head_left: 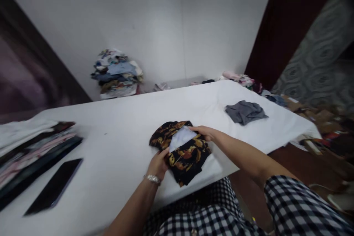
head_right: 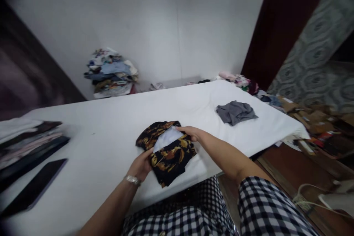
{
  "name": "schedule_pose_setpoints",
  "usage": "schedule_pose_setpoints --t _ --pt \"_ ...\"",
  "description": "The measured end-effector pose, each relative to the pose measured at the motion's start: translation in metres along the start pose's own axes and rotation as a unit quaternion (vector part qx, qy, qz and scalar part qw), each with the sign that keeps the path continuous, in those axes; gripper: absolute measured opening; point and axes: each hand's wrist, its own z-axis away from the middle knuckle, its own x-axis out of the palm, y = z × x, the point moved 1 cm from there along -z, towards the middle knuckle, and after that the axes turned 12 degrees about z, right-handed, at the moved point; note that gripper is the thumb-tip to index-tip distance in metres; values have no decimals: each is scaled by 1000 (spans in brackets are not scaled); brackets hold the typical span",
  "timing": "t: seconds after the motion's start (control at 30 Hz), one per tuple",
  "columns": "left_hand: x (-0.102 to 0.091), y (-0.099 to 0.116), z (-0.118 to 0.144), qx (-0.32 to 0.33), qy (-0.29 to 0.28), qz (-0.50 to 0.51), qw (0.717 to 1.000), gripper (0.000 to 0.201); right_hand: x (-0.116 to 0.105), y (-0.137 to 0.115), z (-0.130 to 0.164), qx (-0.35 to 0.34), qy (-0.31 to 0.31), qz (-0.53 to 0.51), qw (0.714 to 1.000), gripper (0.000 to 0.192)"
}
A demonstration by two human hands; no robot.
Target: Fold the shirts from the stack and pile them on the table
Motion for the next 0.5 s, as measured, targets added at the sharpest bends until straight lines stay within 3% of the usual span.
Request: schedule_pose_setpoints --t 0.13,0.27,0.37,0.43,0.5 --pt "3 -1 -4 -7 -18 27 999 24 6 3 2 40 -38 50 997 36" --pt "8 -10 -3 -37 -34 52 997 16 1 -11 12 -59 -5 127 990 26" --pt "27 -29 -1 -57 -77 79 992 22 -12 -48 18 -110 18 228 967 31" --pt "43 -46 2 -81 -104 74 988 25 -26 -81 20 -145 93 326 929 32" --pt "56 -62 8 -137 -128 31 982 31 -41 -108 24 -192 213 388 876 39"
